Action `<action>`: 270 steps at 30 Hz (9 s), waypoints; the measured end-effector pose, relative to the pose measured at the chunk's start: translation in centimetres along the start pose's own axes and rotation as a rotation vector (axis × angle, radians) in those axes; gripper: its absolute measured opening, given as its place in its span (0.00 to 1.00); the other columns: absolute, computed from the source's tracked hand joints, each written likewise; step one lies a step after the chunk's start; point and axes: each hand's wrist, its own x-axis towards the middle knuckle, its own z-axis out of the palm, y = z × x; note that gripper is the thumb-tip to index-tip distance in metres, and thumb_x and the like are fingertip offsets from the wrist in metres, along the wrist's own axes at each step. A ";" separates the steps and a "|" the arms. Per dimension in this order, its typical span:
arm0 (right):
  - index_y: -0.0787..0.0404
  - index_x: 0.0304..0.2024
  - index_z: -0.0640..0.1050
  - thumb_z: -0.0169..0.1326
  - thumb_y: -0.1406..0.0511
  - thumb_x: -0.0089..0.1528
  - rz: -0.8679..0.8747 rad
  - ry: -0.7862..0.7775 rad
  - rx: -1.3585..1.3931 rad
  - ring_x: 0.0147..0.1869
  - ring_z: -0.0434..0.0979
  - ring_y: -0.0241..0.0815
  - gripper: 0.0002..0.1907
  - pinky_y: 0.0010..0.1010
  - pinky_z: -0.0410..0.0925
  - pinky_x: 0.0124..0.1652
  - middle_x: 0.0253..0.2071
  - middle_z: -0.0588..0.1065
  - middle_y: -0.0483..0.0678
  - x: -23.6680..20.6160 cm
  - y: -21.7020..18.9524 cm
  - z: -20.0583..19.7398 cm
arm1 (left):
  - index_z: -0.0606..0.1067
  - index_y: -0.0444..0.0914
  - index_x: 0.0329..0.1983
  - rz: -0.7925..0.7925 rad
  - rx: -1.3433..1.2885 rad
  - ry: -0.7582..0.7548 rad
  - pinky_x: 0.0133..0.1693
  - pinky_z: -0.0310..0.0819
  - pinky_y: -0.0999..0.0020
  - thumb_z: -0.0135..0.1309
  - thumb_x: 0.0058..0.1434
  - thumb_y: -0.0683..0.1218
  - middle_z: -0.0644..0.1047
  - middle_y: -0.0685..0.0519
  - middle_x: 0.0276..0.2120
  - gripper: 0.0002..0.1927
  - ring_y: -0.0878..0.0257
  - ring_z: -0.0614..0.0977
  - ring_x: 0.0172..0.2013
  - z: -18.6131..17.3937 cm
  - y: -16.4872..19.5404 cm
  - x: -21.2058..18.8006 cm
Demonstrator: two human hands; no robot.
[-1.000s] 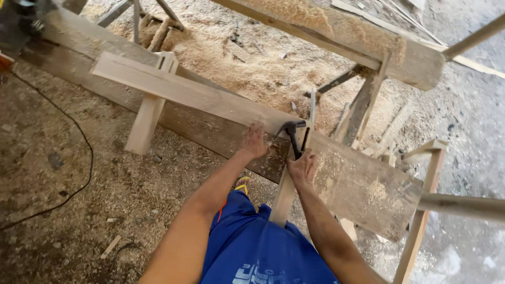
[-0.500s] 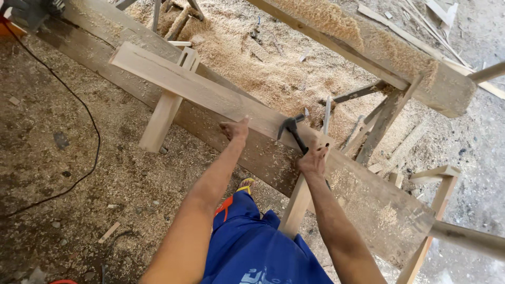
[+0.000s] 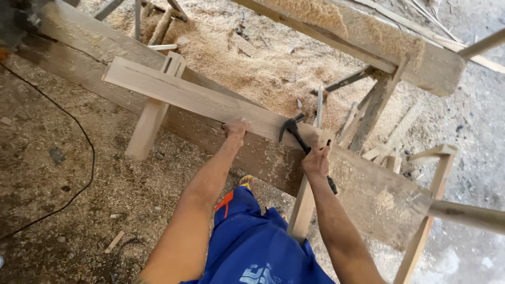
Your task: The person carries a wooden frame across the workshop, positions it on a work surface, and hammers wooden slats into the slots of the frame, retrieving nails from a toolbox between hammering. At the end the person picks up a power sander from a bench.
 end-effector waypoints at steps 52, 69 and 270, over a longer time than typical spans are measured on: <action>0.54 0.47 0.79 0.69 0.55 0.56 -0.647 0.039 0.047 0.45 0.78 0.56 0.21 0.50 0.71 0.42 0.44 0.73 0.52 -2.7 -19.4 3.9 | 0.71 0.34 0.53 -0.531 -1.416 0.587 0.50 0.74 0.57 0.62 0.62 0.52 0.75 0.44 0.51 0.23 0.52 0.78 0.51 7.2 -19.4 -8.8; 0.49 0.74 0.47 0.75 0.48 0.36 -0.755 -0.025 -0.104 0.66 0.62 0.68 0.72 0.62 0.57 0.61 0.64 0.60 0.63 2.3 -33.6 9.9 | 0.65 0.37 0.59 -0.466 -1.000 0.697 0.59 0.64 0.45 0.68 0.53 0.51 0.66 0.37 0.56 0.35 0.39 0.68 0.59 6.9 -27.8 -0.6; 0.51 0.59 0.77 0.42 0.59 0.74 -1.234 -0.532 -1.088 0.26 0.64 0.36 0.16 0.30 0.63 0.25 0.29 0.70 0.46 19.6 -65.8 13.9 | 0.84 0.31 0.38 -1.547 -1.804 0.242 0.43 0.78 0.47 0.40 0.45 0.87 0.83 0.34 0.37 0.56 0.43 0.86 0.42 0.9 -16.4 17.1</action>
